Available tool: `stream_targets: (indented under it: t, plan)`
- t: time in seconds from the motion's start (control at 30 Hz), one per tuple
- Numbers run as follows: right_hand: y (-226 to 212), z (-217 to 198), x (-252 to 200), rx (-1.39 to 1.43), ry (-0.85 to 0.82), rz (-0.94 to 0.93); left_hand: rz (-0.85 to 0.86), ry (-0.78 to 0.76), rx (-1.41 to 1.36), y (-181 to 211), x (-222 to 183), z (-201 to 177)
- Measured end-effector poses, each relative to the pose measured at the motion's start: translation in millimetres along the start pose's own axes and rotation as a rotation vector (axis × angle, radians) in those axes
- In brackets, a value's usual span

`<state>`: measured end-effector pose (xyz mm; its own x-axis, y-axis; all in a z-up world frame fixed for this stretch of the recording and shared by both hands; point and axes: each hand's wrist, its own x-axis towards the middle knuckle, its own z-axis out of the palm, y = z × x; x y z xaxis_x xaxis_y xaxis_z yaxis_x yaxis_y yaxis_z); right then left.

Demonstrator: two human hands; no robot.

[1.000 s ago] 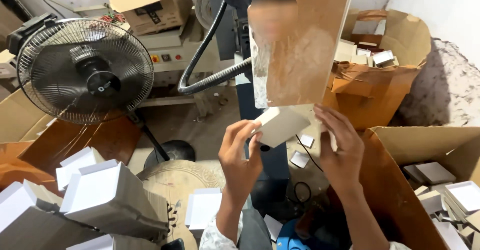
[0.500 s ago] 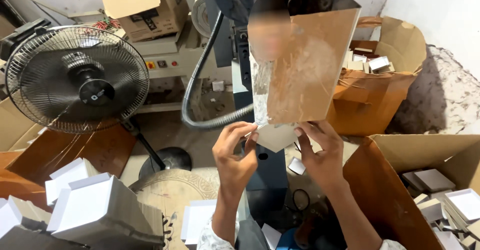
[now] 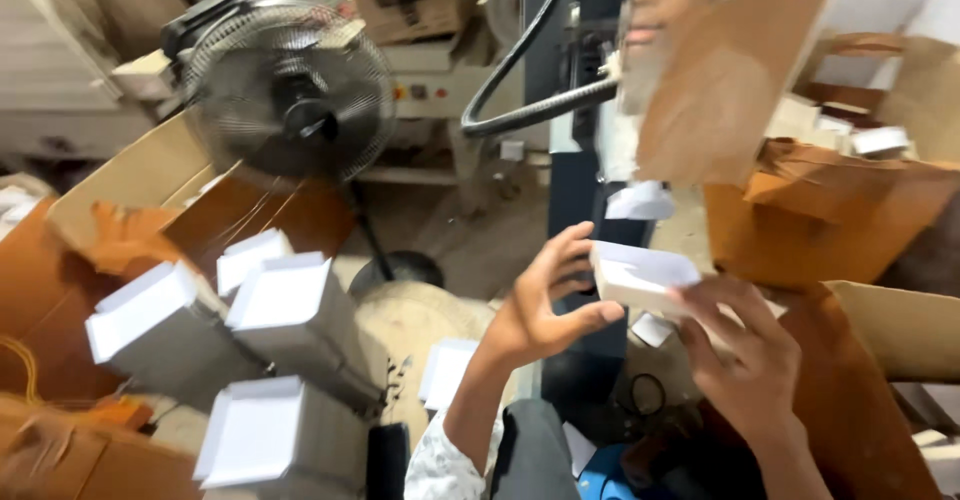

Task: Manually folding and gluing or pressing edges of small white paper boxes using a machine fixture.

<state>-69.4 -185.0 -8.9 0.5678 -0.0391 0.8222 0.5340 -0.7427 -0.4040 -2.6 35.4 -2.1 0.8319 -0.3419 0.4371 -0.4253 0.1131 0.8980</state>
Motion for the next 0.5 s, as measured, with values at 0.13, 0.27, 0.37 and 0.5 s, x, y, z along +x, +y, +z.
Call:
stream_targets:
  t: [0.13,0.27,0.37,0.5]
  plan:
    - [-7.5,-6.1,-38.3,0.060,0.000,-0.171,-0.043,-0.245,-0.129,-9.5,-21.2,-5.8]
    - [-8.5,-20.8,-49.9,0.096,-0.039,-0.221,-0.053,-0.291,-0.140,-8.0,-38.6,-3.9]
    - [0.0,-38.0,-47.4,0.058,-0.221,-0.019,-0.023,-0.258,-0.185,-7.4,-50.4,-0.7]
    - [9.6,-49.8,-29.8,0.675,-0.463,0.259,0.075,-0.224,-0.202,-12.9,-59.7,3.9]
